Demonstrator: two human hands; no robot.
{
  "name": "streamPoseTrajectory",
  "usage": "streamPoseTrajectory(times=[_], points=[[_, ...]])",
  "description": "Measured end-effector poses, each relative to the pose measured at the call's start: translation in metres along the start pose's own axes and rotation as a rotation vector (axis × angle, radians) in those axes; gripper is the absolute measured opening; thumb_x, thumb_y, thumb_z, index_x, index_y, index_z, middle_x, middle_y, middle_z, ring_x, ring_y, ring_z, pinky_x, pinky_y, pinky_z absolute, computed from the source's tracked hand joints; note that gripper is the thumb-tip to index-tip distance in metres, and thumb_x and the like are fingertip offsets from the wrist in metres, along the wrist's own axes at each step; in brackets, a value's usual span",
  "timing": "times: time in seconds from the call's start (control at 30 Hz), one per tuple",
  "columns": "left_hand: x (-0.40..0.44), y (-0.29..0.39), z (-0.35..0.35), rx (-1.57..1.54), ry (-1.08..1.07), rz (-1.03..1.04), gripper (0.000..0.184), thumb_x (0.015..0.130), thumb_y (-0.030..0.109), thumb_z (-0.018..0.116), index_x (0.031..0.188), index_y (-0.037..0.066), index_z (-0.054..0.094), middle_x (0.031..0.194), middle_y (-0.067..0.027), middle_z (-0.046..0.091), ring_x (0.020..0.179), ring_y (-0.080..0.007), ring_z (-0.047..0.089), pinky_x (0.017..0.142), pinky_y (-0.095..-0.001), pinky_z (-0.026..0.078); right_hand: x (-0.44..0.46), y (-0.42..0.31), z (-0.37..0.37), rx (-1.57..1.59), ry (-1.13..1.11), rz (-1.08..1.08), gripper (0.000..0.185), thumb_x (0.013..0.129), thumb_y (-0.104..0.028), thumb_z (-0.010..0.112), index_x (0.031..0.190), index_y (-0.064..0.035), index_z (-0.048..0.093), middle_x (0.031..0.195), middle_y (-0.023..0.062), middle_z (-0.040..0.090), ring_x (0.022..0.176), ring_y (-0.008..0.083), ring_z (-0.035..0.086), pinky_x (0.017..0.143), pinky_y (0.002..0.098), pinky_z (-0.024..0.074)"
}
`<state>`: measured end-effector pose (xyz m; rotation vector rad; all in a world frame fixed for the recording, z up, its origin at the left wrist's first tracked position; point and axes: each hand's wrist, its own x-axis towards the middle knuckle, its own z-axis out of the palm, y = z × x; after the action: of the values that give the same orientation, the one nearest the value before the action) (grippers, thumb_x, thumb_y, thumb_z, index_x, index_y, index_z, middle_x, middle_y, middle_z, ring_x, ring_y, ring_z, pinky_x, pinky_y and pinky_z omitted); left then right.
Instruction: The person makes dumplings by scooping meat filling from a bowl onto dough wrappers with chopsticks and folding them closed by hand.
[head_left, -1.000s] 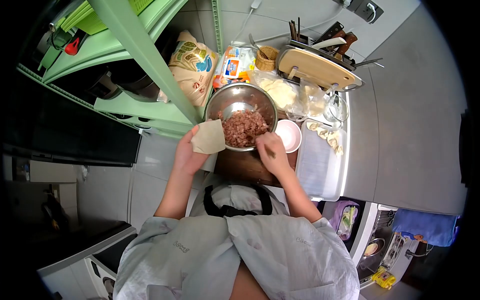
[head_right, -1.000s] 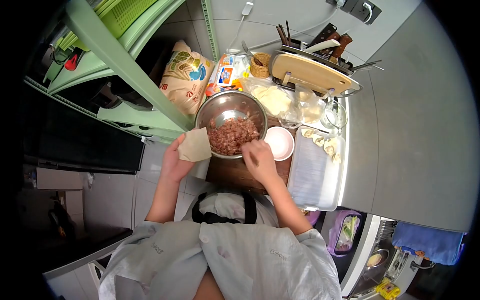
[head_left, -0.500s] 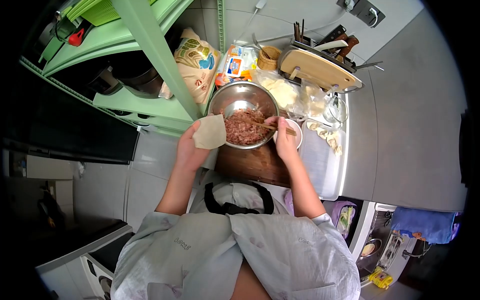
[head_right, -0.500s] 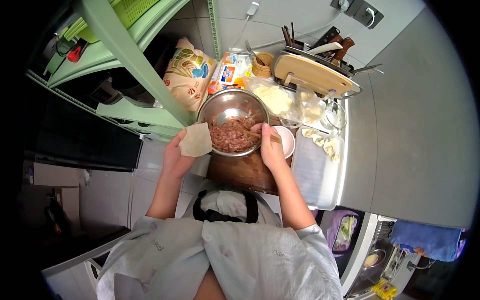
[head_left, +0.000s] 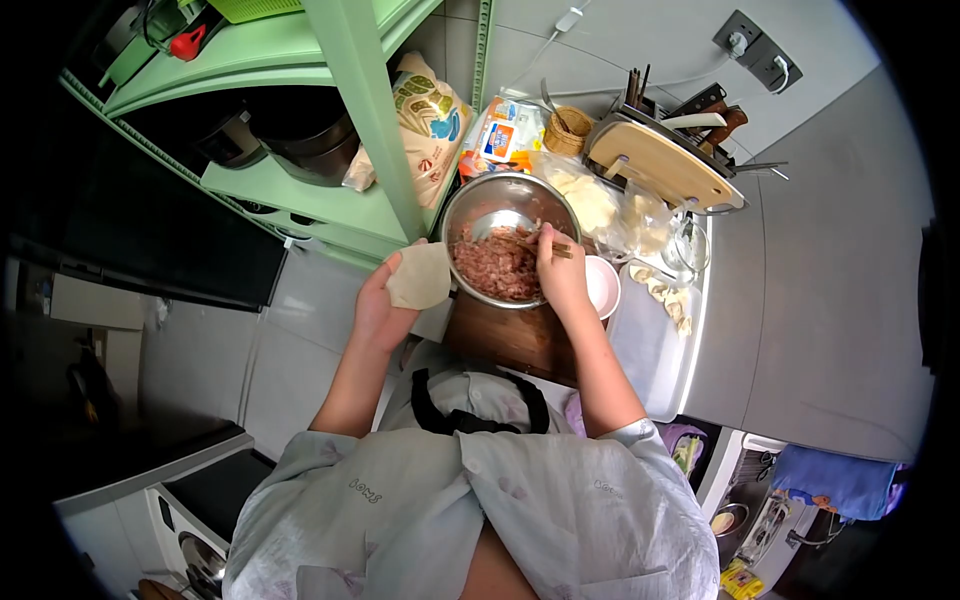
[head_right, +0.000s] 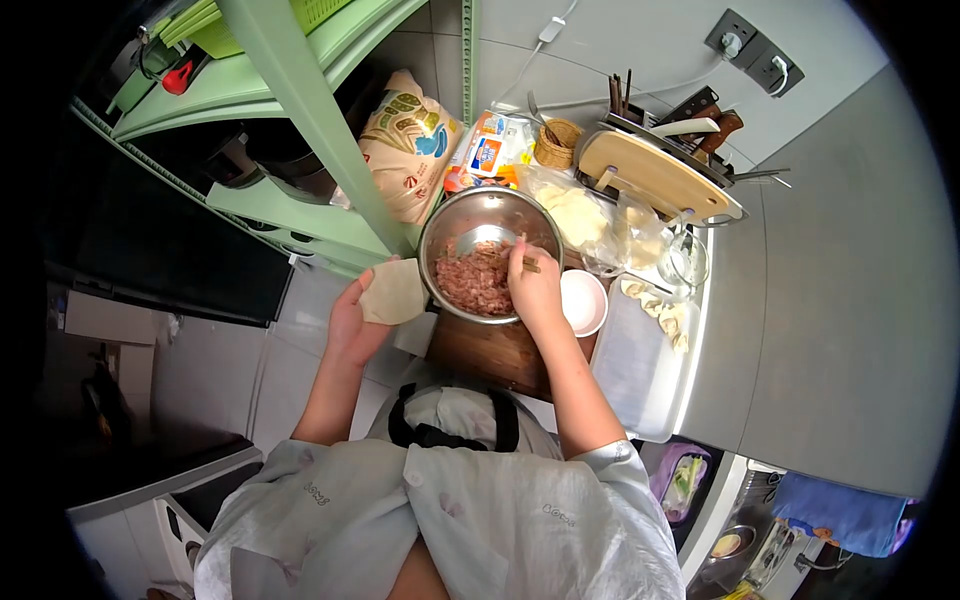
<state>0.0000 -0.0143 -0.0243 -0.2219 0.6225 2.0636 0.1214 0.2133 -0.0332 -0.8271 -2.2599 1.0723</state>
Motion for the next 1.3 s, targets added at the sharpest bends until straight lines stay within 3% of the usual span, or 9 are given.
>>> streamPoseTrajectory(times=[0.13,0.37,0.4,0.5,0.53,0.67,0.8,1.0,1.3], points=[[0.0,0.002,-0.001,-0.004,0.029,0.012,0.045,0.1,0.024,0.035,0.136,-0.002,0.04,0.135,-0.0131,0.049,0.125,-0.0265,0.047,0.107,-0.0413,0.035,0.001,-0.001,0.006,-0.064,0.018,-0.037,0.04,0.097,-0.025,0.044,0.079,0.0037,0.066,0.073,0.0209,0.065,0.069,0.0374,0.063,0.068,0.041,0.0492],[0.004,-0.003,-0.007,0.031,0.031,-0.004,0.044,0.1,0.023,0.035,0.134,-0.004,0.042,0.134,-0.0133,0.051,0.123,-0.0266,0.049,0.106,-0.0407,0.037,-0.016,0.01,0.004,0.167,0.175,0.081,0.041,0.099,-0.024,0.043,0.083,0.0038,0.067,0.077,0.0171,0.068,0.068,0.0273,0.065,0.069,0.0342,0.0493],[0.006,-0.005,-0.008,0.034,0.027,-0.005,0.044,0.099,0.023,0.035,0.134,-0.005,0.043,0.133,-0.0139,0.051,0.122,-0.0265,0.05,0.104,-0.0401,0.038,-0.018,0.014,0.001,0.177,0.18,0.083,0.043,0.1,-0.024,0.04,0.082,0.0034,0.068,0.074,0.0136,0.067,0.068,0.0223,0.063,0.068,0.0323,0.0483],[0.007,-0.009,-0.006,0.041,-0.017,-0.041,0.044,0.099,0.023,0.036,0.132,-0.005,0.044,0.131,-0.015,0.052,0.121,-0.0269,0.051,0.104,-0.0399,0.039,-0.027,0.026,-0.006,0.311,0.208,0.21,0.042,0.101,-0.024,0.039,0.084,0.0021,0.067,0.071,0.0112,0.065,0.066,0.019,0.061,0.067,0.0305,0.0474],[0.008,-0.011,-0.005,0.049,-0.024,-0.045,0.044,0.099,0.022,0.035,0.132,-0.005,0.044,0.131,-0.0152,0.053,0.121,-0.027,0.051,0.104,-0.0399,0.039,-0.028,0.03,-0.007,0.31,0.24,0.135,0.044,0.101,-0.025,0.037,0.083,0.0014,0.067,0.07,0.0092,0.064,0.062,0.0149,0.057,0.063,0.029,0.0462],[0.014,-0.019,-0.004,0.074,-0.054,-0.072,0.044,0.099,0.022,0.034,0.131,-0.005,0.045,0.13,-0.0156,0.053,0.12,-0.0271,0.051,0.104,-0.0398,0.039,-0.032,0.04,-0.021,0.497,0.284,0.195,0.049,0.102,-0.028,0.034,0.081,0.0019,0.066,0.071,0.0088,0.064,0.058,0.0115,0.053,0.056,0.0263,0.0431],[0.016,-0.023,0.005,0.085,-0.048,-0.091,0.044,0.1,0.022,0.032,0.133,-0.004,0.043,0.132,-0.0144,0.052,0.122,-0.0265,0.05,0.106,-0.0404,0.037,-0.035,0.043,-0.029,0.517,0.292,0.204,0.049,0.103,-0.029,0.033,0.082,0.0022,0.065,0.07,0.0074,0.063,0.06,0.0112,0.054,0.058,0.0257,0.0426],[0.014,-0.022,0.007,0.013,-0.005,-0.087,0.043,0.1,0.022,0.031,0.131,-0.003,0.046,0.13,-0.0141,0.054,0.121,-0.0269,0.051,0.104,-0.0408,0.038,-0.038,0.036,-0.046,0.41,0.209,0.033,0.048,0.102,-0.033,0.035,0.083,0.0022,0.062,0.076,0.0097,0.063,0.066,0.0144,0.055,0.062,0.0288,0.0438],[0.006,-0.024,-0.004,0.009,-0.016,-0.093,0.044,0.101,0.024,0.029,0.134,-0.002,0.042,0.133,-0.0134,0.051,0.124,-0.0269,0.049,0.107,-0.0415,0.036,-0.054,0.011,-0.075,0.087,0.061,-0.025,0.045,0.101,-0.033,0.036,0.086,0.0017,0.06,0.073,0.0171,0.059,0.069,0.0308,0.058,0.066,0.0376,0.0449]])
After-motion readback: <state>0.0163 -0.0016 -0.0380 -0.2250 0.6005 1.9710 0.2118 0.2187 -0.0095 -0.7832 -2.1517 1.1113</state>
